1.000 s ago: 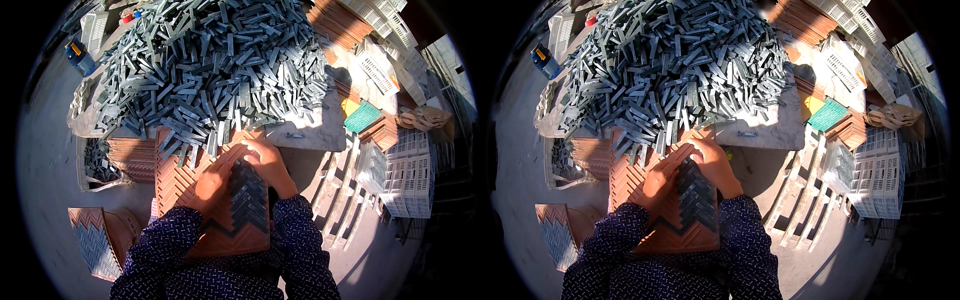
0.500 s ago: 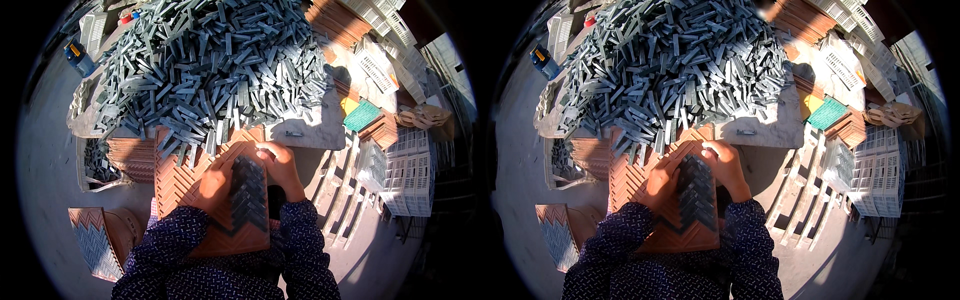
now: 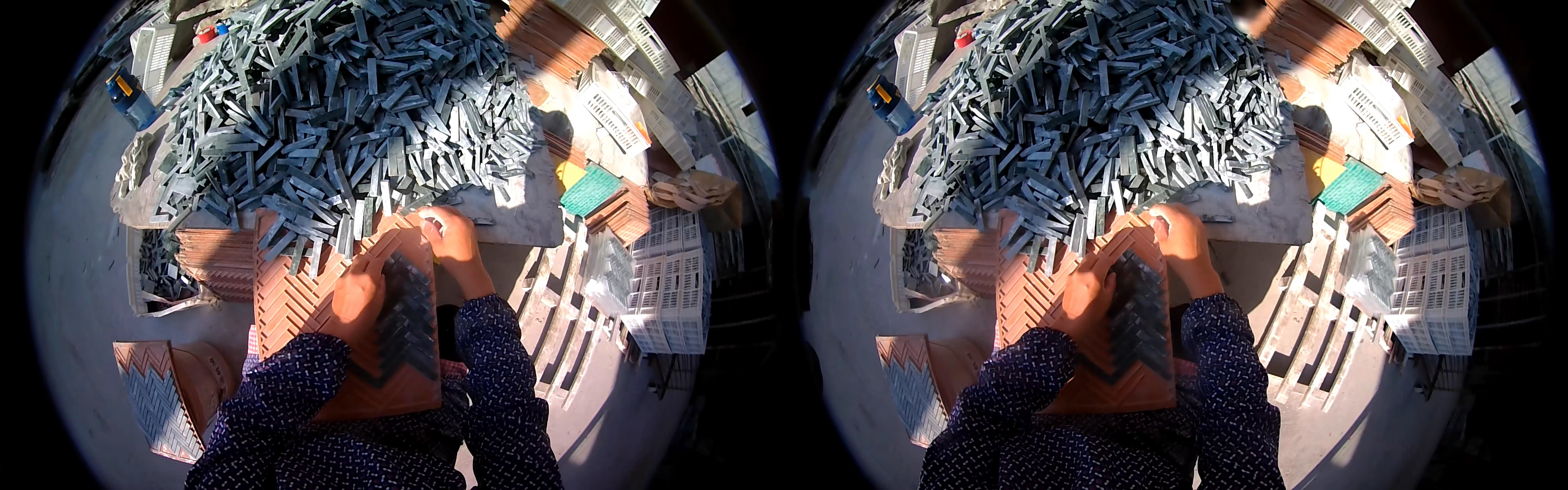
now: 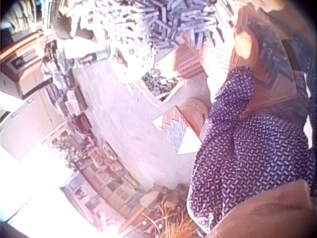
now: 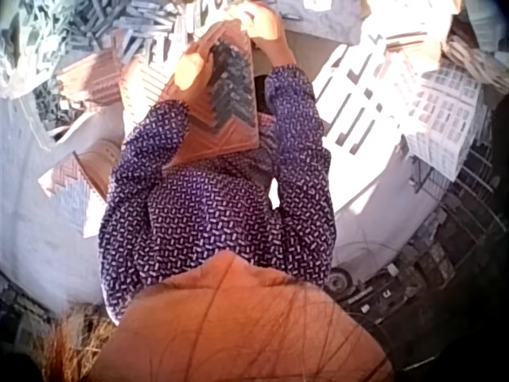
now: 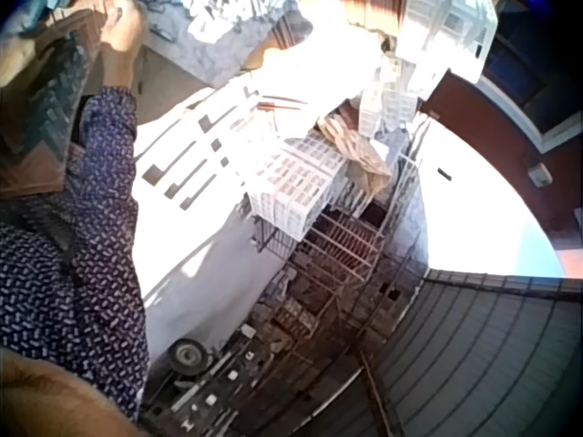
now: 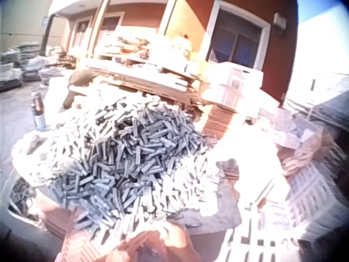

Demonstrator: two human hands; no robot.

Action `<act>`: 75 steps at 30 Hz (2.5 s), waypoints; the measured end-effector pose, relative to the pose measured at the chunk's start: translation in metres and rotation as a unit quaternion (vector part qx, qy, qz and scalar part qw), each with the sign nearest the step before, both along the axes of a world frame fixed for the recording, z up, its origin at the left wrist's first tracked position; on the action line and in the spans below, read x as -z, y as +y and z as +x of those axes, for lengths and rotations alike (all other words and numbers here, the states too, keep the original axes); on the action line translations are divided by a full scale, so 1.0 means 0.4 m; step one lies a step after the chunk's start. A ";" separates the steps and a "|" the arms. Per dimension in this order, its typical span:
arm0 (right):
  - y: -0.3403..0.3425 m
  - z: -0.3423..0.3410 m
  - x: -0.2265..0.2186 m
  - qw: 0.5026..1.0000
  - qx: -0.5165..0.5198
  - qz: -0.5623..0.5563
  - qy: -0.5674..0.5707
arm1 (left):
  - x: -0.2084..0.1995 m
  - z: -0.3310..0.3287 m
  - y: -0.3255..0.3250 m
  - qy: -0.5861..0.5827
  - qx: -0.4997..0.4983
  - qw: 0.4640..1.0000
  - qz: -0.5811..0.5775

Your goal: The person places small rectangular tiles onto a wooden board, arranging them in a zigzag pattern. The person picks tiles from a nearby pile and fits them into the grooves of the board.

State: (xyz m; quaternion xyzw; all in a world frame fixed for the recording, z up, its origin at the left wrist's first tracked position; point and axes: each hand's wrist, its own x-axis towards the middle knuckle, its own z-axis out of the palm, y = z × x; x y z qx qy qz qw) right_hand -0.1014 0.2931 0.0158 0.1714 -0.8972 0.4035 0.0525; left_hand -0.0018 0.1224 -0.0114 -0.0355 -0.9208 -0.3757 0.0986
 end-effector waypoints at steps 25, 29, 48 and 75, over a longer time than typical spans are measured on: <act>0.024 0.111 0.006 0.992 -0.033 0.118 -0.033 | -0.020 -0.130 -0.079 0.100 0.008 0.989 -0.105; 0.017 0.141 -0.012 0.996 -0.007 0.059 -0.066 | -0.026 -0.163 -0.070 0.052 -0.016 0.983 -0.178; -0.028 0.114 0.006 0.990 -0.038 0.137 0.004 | 0.031 -0.127 -0.069 0.135 -0.014 0.956 -0.259; 0.020 0.093 0.017 0.995 0.001 0.075 -0.062 | -0.011 -0.054 -0.070 0.093 0.041 0.989 -0.103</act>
